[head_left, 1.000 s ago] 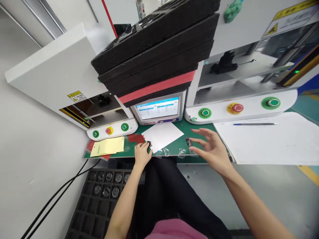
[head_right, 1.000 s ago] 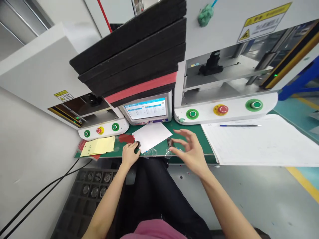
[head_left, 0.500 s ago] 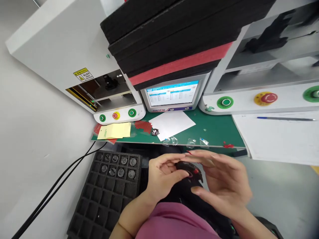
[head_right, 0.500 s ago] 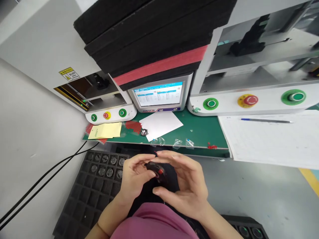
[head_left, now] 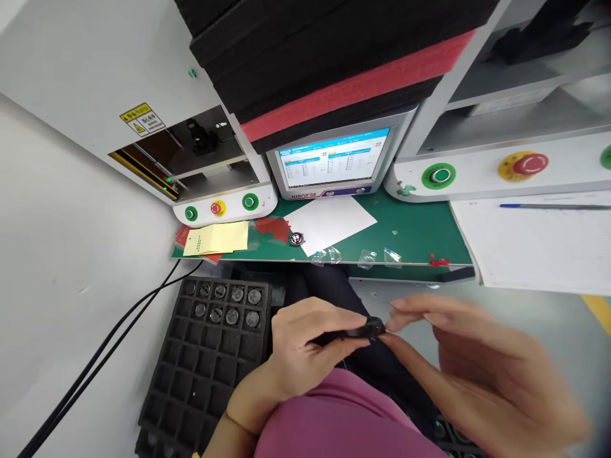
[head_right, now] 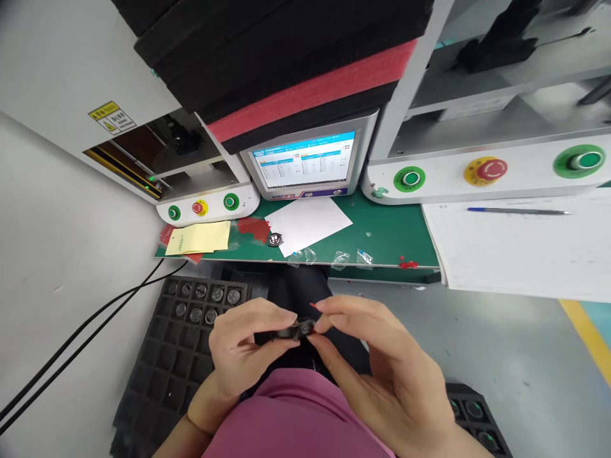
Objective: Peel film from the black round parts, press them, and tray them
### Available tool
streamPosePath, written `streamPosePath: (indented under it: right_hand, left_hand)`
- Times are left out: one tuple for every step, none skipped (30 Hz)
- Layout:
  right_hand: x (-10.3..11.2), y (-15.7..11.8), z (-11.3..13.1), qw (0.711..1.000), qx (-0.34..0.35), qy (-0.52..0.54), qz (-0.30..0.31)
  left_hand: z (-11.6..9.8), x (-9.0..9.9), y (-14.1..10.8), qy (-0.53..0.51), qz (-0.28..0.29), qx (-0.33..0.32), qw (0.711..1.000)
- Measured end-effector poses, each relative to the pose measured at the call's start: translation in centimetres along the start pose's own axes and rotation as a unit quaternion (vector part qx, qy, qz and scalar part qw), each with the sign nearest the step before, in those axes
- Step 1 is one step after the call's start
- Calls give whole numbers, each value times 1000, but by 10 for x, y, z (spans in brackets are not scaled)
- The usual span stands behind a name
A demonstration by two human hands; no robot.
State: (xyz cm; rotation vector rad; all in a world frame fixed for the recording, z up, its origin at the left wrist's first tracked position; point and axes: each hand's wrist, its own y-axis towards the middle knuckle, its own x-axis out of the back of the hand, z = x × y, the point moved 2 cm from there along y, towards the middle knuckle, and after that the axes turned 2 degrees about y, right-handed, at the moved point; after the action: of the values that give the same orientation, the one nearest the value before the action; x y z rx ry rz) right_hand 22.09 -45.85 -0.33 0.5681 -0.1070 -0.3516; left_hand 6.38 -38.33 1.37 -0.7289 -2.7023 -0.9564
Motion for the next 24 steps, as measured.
streamPosePath:
  right_hand:
    - [1, 3, 2, 1000, 2, -11, 21]
    - [1, 6, 3, 999, 3, -20, 43]
    - [2, 9, 3, 998, 2, -27, 62]
    - [3, 11, 4, 996, 0, -30, 78]
    - [4, 13, 4, 996, -1, -32, 88]
    - [5, 13, 4, 995, 1, -30, 93]
    - [5, 14, 3, 995, 4, -26, 93]
    - [5, 14, 3, 995, 8, -19, 94]
    - [5, 14, 2, 995, 12, -13, 93]
    - [4, 14, 1, 996, 16, -9, 91]
    - [4, 13, 1, 996, 17, -9, 87]
    - [4, 13, 0, 997, 17, -11, 81]
    - [4, 12, -1, 997, 18, -14, 73]
    - [4, 11, -2, 997, 18, -16, 67]
    - [4, 10, -2, 998, 16, -17, 64]
    - [4, 10, -3, 998, 14, -19, 62]
    - [4, 9, -3, 998, 13, -20, 62]
    - [4, 9, -3, 998, 11, -23, 61]
    - [5, 9, -3, 998, 9, -29, 58]
    - [5, 8, -2, 998, 9, -42, 53]
    - [6, 8, -2, 997, 13, -58, 50]
    - [6, 7, -1, 996, 19, -76, 47]
    - [6, 7, 0, 994, 25, -95, 45]
    - [6, 5, 0, 993, 30, -110, 41]
  left_hand:
    - [-1, 1, 1, 5, 9, -6, 1000]
    - [-2, 1, 1, 8, 17, -9, 1000]
    - [-2, 1, 2, 11, 22, -11, 1000]
    - [-2, 1, 2, 12, 26, -12, 1000]
    - [-2, 1, 2, 13, 28, -11, 999]
    - [-2, 1, 2, 13, 29, -10, 999]
    - [-1, 0, 1, 13, 30, -8, 999]
    - [-1, 0, 1, 14, 29, -8, 999]
    - [0, -1, 1, 16, 28, -8, 999]
    - [0, -1, 1, 18, 27, -9, 999]
    - [0, -2, 1, 21, 27, -9, 999]
    - [0, -2, 1, 24, 27, -9, 999]
    - [0, -2, 2, 26, 26, -8, 999]
    - [0, -2, 2, 27, 27, -7, 999]
    - [0, -2, 3, 26, 28, -6, 999]
    - [0, -2, 3, 25, 28, -6, 999]
    - [0, -2, 3, 25, 28, -7, 999]
    - [0, -2, 3, 25, 28, -7, 999]
    - [0, -2, 3, 27, 29, -7, 999]
    - [0, -2, 3, 29, 28, -7, 999]
    - [0, -2, 3, 31, 26, -6, 999]
    - [0, -2, 3, 32, 24, -5, 999]
    - [0, -2, 2, 33, 22, -5, 999]
    - [0, -2, 2, 34, 21, -4, 999]
